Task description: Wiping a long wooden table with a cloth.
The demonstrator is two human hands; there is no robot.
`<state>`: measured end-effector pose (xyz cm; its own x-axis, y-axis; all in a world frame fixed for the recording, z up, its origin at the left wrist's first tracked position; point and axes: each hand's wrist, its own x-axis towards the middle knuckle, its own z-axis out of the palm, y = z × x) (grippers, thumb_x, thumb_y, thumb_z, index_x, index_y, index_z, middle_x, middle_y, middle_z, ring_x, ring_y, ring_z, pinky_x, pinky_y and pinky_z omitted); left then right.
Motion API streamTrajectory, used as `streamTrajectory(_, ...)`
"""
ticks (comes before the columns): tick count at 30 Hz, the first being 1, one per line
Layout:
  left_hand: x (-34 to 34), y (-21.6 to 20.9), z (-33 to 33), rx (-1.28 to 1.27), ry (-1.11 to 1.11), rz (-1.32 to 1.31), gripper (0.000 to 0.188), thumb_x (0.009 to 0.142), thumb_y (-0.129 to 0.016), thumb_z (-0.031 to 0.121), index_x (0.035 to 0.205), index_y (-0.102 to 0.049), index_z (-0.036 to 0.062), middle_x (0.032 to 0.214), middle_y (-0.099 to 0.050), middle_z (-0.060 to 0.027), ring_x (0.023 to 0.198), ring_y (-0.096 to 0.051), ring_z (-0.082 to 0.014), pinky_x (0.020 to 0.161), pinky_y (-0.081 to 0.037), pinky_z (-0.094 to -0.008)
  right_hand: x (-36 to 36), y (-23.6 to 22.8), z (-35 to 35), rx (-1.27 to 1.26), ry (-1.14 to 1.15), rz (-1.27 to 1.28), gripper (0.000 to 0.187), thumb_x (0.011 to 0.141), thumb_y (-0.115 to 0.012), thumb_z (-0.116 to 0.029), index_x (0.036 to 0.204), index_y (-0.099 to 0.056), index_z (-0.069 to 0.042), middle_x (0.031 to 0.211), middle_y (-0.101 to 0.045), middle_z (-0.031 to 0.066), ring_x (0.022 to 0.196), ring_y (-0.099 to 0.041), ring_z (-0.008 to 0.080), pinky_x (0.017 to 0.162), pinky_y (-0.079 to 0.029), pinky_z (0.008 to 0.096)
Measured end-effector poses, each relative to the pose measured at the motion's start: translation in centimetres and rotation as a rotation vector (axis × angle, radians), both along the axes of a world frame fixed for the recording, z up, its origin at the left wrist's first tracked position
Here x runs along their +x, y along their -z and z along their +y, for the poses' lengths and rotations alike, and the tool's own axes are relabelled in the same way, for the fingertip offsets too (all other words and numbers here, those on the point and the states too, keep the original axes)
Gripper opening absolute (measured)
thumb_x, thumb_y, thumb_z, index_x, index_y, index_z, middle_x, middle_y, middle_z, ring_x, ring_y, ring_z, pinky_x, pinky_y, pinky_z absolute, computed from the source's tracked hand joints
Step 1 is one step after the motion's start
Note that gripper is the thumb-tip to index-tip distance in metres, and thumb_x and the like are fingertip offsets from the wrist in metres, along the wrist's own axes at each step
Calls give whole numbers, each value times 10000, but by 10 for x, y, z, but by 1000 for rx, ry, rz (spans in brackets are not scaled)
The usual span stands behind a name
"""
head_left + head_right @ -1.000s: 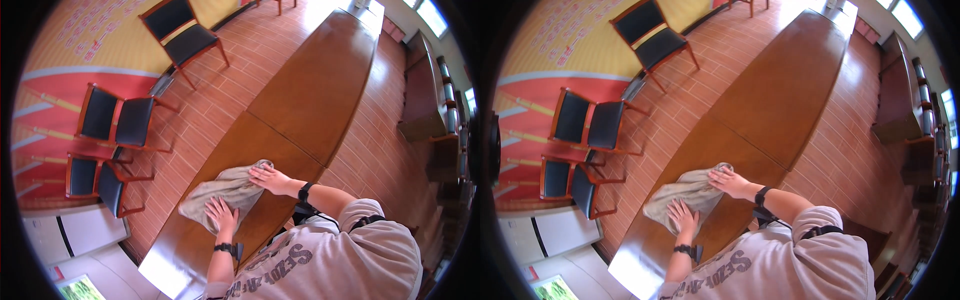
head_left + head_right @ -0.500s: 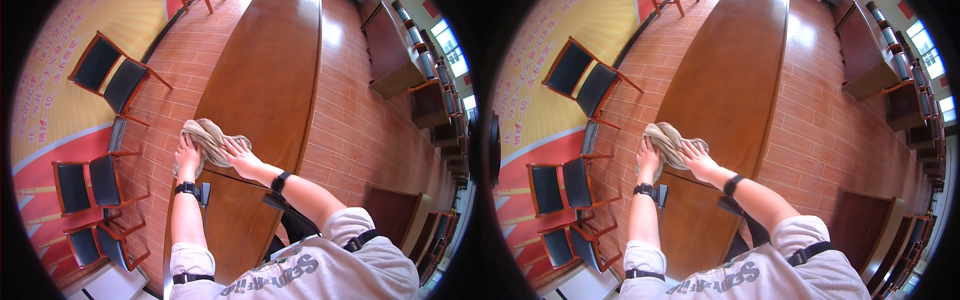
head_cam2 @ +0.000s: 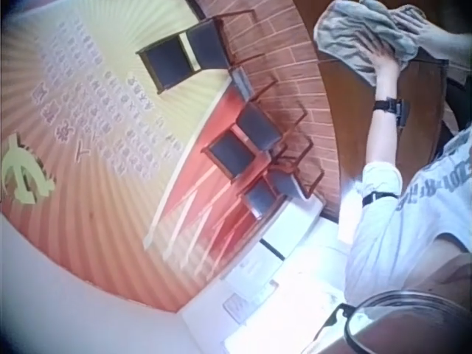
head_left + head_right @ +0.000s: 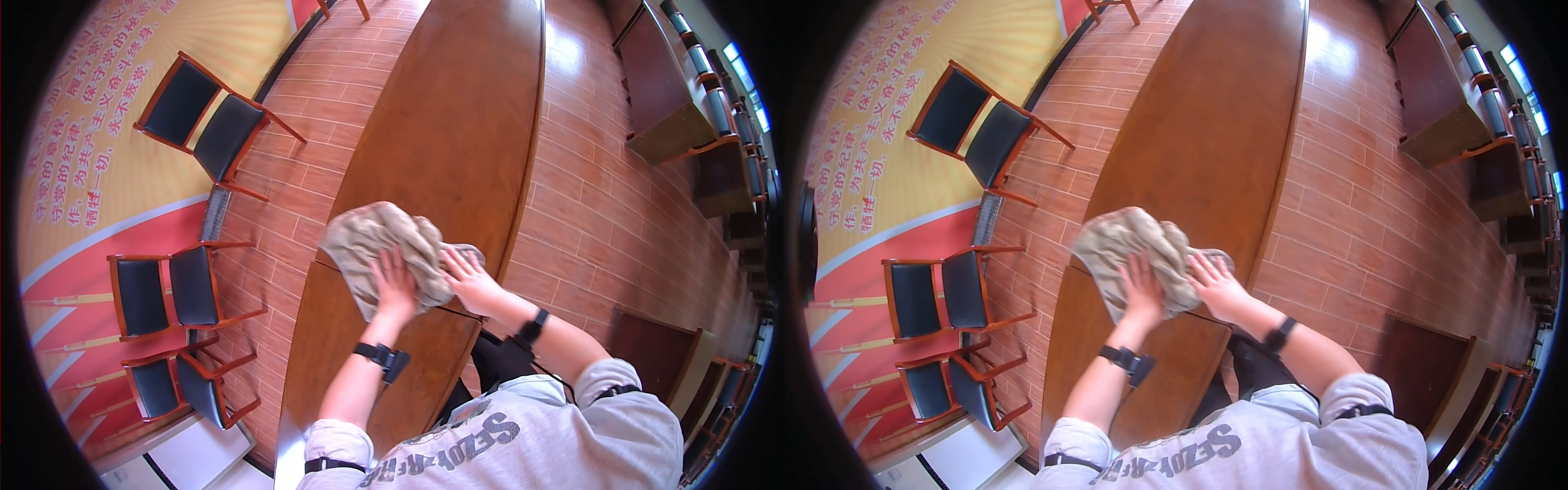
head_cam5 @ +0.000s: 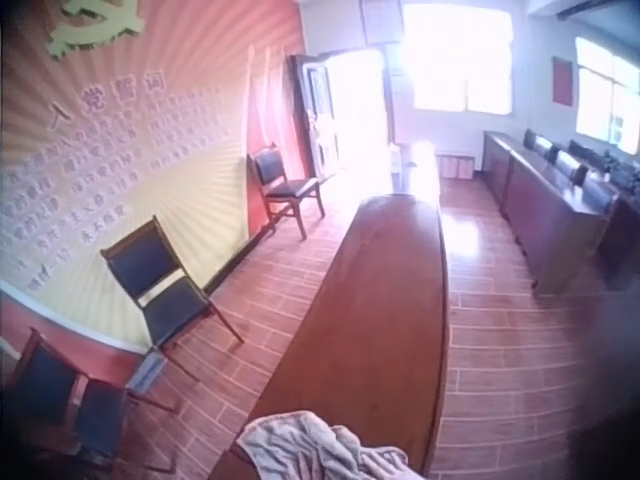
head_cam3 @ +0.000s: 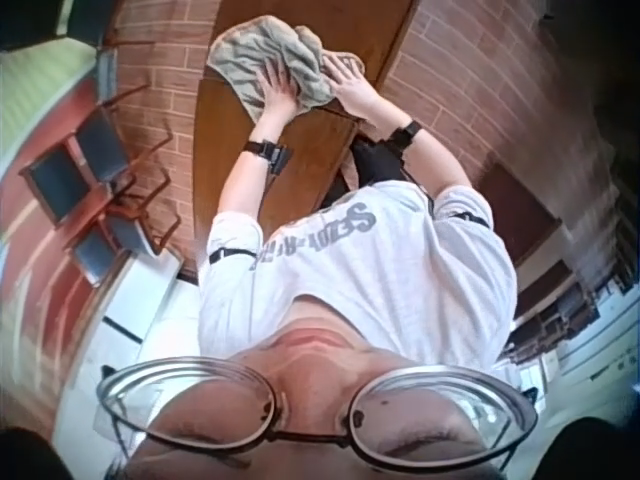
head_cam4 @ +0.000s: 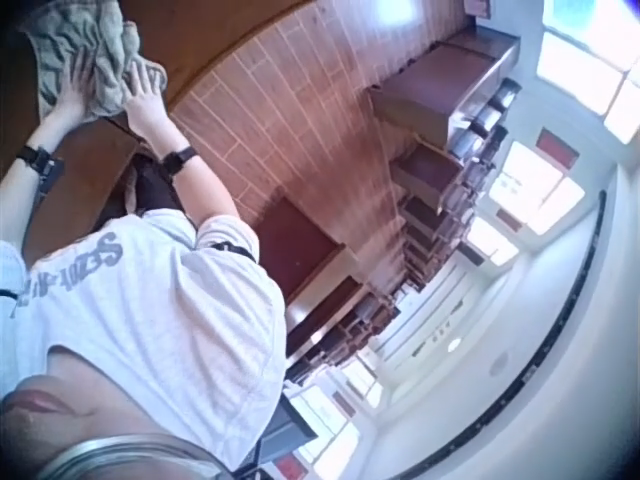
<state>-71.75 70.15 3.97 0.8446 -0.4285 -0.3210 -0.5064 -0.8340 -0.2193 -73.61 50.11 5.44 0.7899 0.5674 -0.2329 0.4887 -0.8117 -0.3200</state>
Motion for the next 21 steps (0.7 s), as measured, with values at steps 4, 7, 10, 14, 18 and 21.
streamTrajectory(4, 0, 2, -2, -238, -11, 64, 680, 739, -559, 458, 1262, -463, 33, 1446, -154, -271, 1295, -186, -482, 1000, -115, -673, 11, 3, -10, 50, 44, -44, 584, 743, -533, -74, 1315, -416, -54, 1464, -182, 199, 1382, -98, 342, 1071, -159, 559)
streamTrajectory(7, 25, 16, -1, -234, -19, 102, 729, 733, -558, 491, 1276, -436, 19, 1432, -211, -246, 1260, -263, -448, 990, -153, -667, 64, 4, 1, 65, 100, -22, 630, 730, -532, -79, 1343, -387, -97, 1470, -133, 218, 1380, -66, 369, 1043, -123, 620)
streamTrajectory(10, 57, 13, -5, -259, -183, 129, 774, 776, -536, 433, 1349, -280, -20, 1376, -282, -245, 1285, -215, -450, 1005, -134, -659, 115, 3, 23, 43, 116, 15, 667, 713, -536, -69, 1358, -373, -120, 1485, -96, 193, 1387, -17, 347, 1042, -120, 632)
streamTrajectory(14, 31, 13, -2, -259, -222, 47, 743, 798, -504, 424, 1336, -293, -44, 1372, -285, -264, 1283, -208, -468, 1013, -120, -656, 108, -4, 30, -16, 9, 33, 625, 766, -497, -107, 1373, -357, -151, 1497, -104, 150, 1393, -17, 317, 1062, -83, 611)
streamTrajectory(18, -47, 13, 10, -265, -181, -36, 716, 793, -503, 459, 1292, -384, -40, 1368, -325, -258, 1277, -240, -473, 1037, -61, -647, 65, 9, 31, -18, -307, -39, 641, 728, -546, -171, 1351, -394, -153, 1484, -174, 141, 1392, -52, 320, 1042, -117, 628)
streamTrajectory(21, -133, -1, 37, -234, -291, 142, 743, 772, -530, 477, 1297, -391, -29, 1376, -306, -253, 1297, -200, -464, 1054, -46, -628, 9, 5, 62, -13, -594, -83, 635, 703, -580, -250, 1316, -445, -153, 1472, -214, 135, 1382, -117, 323, 1027, -149, 634)
